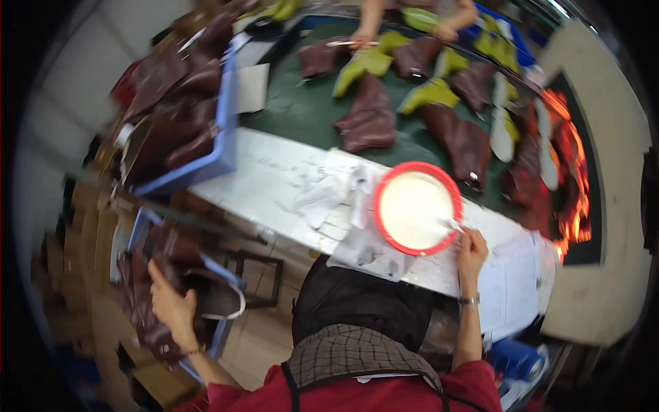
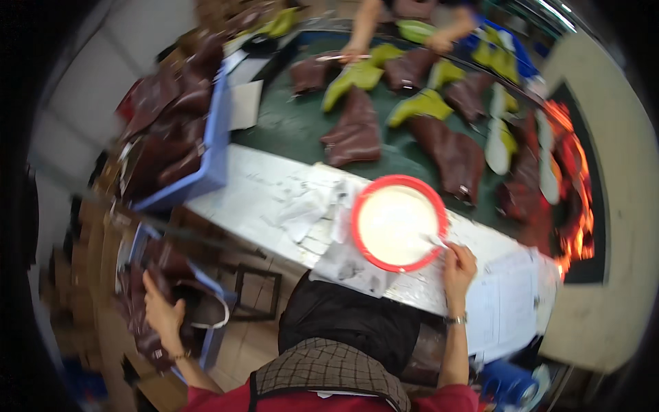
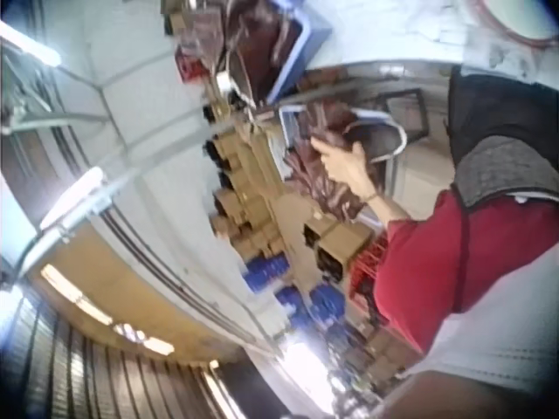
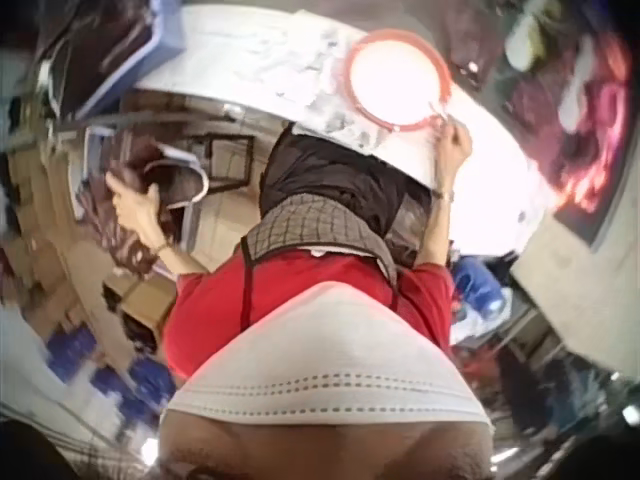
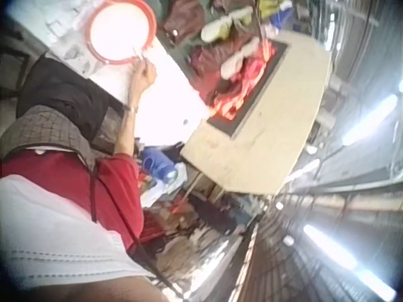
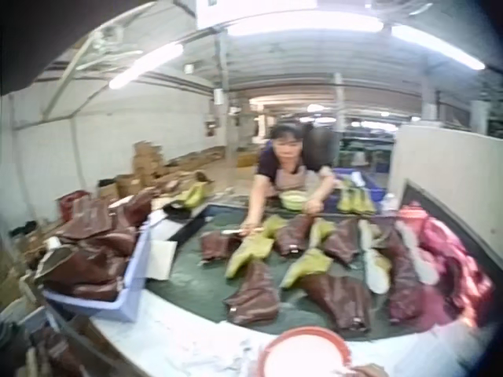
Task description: The person applies a white adhesive to the inner edges of brown leather boot uppers using a small spoon. They repeatedly dip the spoon into a red container of glue and spread the substance along the seams of the boot parts, then place the treated items on a green workbench.
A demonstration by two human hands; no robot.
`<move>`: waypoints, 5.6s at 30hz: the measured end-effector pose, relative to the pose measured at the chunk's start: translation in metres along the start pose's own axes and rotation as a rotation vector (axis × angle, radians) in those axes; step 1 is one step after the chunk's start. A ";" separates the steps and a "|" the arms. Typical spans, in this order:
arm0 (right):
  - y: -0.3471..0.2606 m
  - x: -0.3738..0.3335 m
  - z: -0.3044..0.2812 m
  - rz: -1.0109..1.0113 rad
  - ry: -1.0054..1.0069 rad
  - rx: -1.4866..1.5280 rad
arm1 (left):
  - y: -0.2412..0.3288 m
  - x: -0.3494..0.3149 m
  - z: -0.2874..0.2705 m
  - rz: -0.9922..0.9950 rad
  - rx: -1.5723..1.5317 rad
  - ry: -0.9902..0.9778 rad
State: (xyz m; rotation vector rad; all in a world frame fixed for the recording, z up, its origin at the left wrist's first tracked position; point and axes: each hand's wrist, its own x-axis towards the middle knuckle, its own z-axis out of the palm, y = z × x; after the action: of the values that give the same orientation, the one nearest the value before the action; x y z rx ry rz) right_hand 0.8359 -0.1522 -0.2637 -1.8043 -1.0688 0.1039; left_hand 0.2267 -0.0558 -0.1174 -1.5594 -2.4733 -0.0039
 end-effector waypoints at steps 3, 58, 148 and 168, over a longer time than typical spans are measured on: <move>-0.013 0.004 -0.006 0.040 0.010 0.076 | -0.049 0.030 -0.013 -0.036 -0.072 0.043; -0.164 0.085 -0.033 -0.550 -0.176 0.057 | 0.312 -0.022 -0.108 1.017 -0.982 -1.348; -0.110 0.037 -0.028 -0.108 -0.101 -0.463 | 0.288 -0.014 -0.017 0.797 -1.641 -0.222; -0.146 0.053 -0.034 -0.208 -0.141 0.207 | 0.232 -0.004 0.012 0.338 -2.187 -1.323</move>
State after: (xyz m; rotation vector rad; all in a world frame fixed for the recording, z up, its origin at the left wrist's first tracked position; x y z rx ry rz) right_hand 0.7950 -0.1220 -0.1127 -1.5097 -1.2907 0.2113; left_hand 0.4329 0.0438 -0.1555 0.7301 0.4677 0.8759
